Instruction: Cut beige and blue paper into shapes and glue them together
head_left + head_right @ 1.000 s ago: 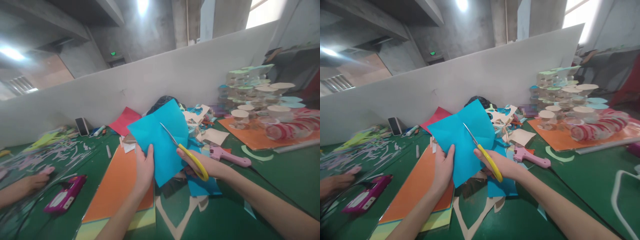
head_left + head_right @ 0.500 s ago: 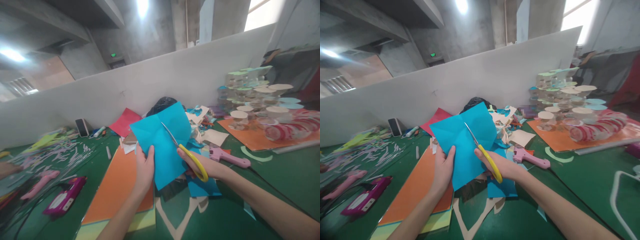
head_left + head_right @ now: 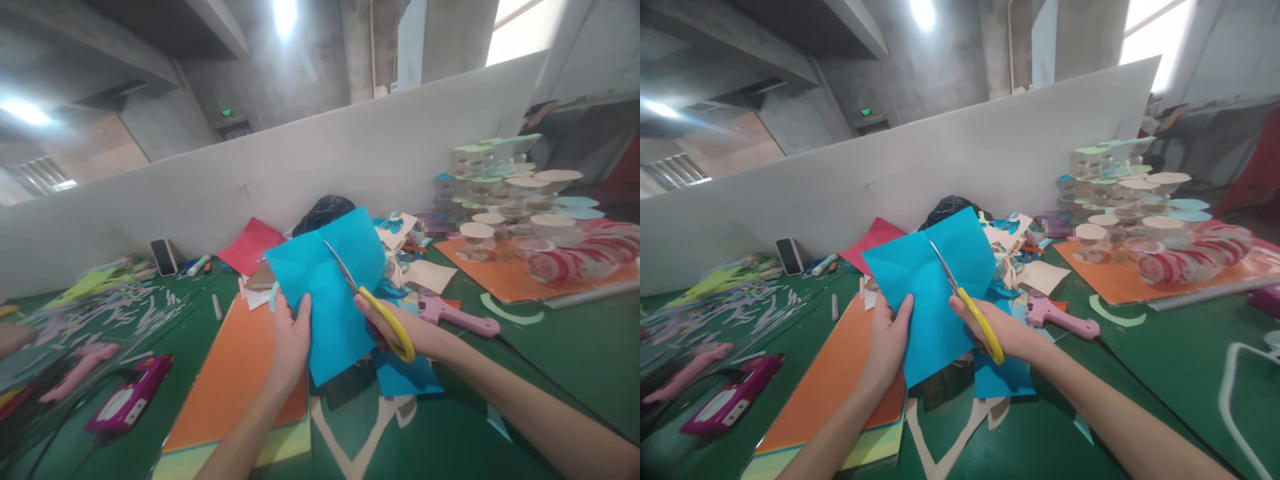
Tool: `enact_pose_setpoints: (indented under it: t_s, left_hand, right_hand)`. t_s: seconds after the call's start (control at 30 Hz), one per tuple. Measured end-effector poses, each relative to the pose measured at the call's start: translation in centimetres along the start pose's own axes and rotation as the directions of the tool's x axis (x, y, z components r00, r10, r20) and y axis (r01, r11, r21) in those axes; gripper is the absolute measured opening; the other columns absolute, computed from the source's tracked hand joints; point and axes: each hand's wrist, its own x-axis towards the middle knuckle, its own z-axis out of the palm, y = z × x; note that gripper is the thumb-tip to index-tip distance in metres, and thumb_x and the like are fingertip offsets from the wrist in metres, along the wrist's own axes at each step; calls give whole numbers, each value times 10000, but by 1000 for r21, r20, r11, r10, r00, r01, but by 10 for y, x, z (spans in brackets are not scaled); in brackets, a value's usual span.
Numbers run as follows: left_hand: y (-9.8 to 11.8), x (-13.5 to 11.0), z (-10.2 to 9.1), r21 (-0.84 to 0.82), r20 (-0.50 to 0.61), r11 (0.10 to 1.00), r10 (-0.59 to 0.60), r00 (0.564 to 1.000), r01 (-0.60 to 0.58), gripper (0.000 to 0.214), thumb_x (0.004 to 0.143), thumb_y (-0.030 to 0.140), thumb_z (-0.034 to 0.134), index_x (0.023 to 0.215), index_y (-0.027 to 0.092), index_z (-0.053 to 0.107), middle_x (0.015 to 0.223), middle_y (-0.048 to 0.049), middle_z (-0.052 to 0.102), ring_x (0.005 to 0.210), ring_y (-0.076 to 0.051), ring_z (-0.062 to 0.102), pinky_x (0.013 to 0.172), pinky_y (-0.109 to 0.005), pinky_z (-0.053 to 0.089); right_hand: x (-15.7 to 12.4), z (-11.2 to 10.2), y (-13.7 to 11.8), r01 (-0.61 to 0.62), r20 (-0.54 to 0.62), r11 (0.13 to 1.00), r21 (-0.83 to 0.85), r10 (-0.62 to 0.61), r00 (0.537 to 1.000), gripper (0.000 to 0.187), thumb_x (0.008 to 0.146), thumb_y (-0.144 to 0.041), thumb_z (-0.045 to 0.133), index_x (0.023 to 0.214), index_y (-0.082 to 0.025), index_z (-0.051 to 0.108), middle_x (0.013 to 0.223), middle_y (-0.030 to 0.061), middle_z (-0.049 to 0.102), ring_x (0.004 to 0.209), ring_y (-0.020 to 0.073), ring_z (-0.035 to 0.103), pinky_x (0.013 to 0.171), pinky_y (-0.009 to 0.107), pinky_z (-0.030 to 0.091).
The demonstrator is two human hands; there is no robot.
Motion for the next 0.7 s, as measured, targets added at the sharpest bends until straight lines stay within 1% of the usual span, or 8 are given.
enact_pose_setpoints:
  t_s: [0.17,0.3,0.4,0.53,0.63,0.7]
  left_hand:
    - [1,0,-1,-21,22,1000,2,1000,-2,595,900,442,560,1439,282,364,1474,-109,469,1271,-258,529,1035,-435,461]
    - [0,-1,0,-22,38,1000,3,999,-2,601,882,460,581,1415,259,390,1445,-123,498,1269,-274,532,1032,-438,464]
    - [-2,-2,1,-21,47,1000,6,999,-5,584,871,468,595,1390,264,419,1430,-115,516,1291,-281,514,1053,-442,445]
    - [-2,-3,1,-11,59,1000,8,998,-8,570,874,464,593,1380,264,422,1446,-112,502,1310,-280,496,1067,-439,432]
    - [-1,-3,1,-5,55,1000,0,999,0,576,876,467,588,1384,260,416,1466,-117,479,1320,-283,486,1064,-441,436]
    - [0,-3,0,-7,47,1000,-4,999,5,580,876,467,587,1389,255,416,1466,-121,477,1321,-286,485,1066,-448,434]
  right_hand:
    - [-2,1,-1,53,9,997,57,-54,998,469,896,-671,429,742,-229,408,578,-60,421,503,113,443,495,244,399]
    - [-3,-1,-1,48,7,996,79,-48,999,467,886,-666,462,741,-228,388,596,-69,395,515,101,385,530,246,413]
    - [2,-1,3,45,-22,997,64,-44,999,493,878,-700,436,737,-231,381,576,-69,390,504,110,384,509,251,404]
    - [8,0,8,65,-23,996,59,-64,998,533,868,-745,386,742,-228,395,552,-60,405,474,115,410,460,244,369]
    - [10,1,9,77,-29,994,82,-75,997,533,851,-750,422,750,-227,398,547,-67,395,470,109,403,449,234,357]
    - [9,1,7,60,-37,993,106,-56,998,529,843,-750,438,751,-232,389,550,-74,386,463,104,389,447,232,356]
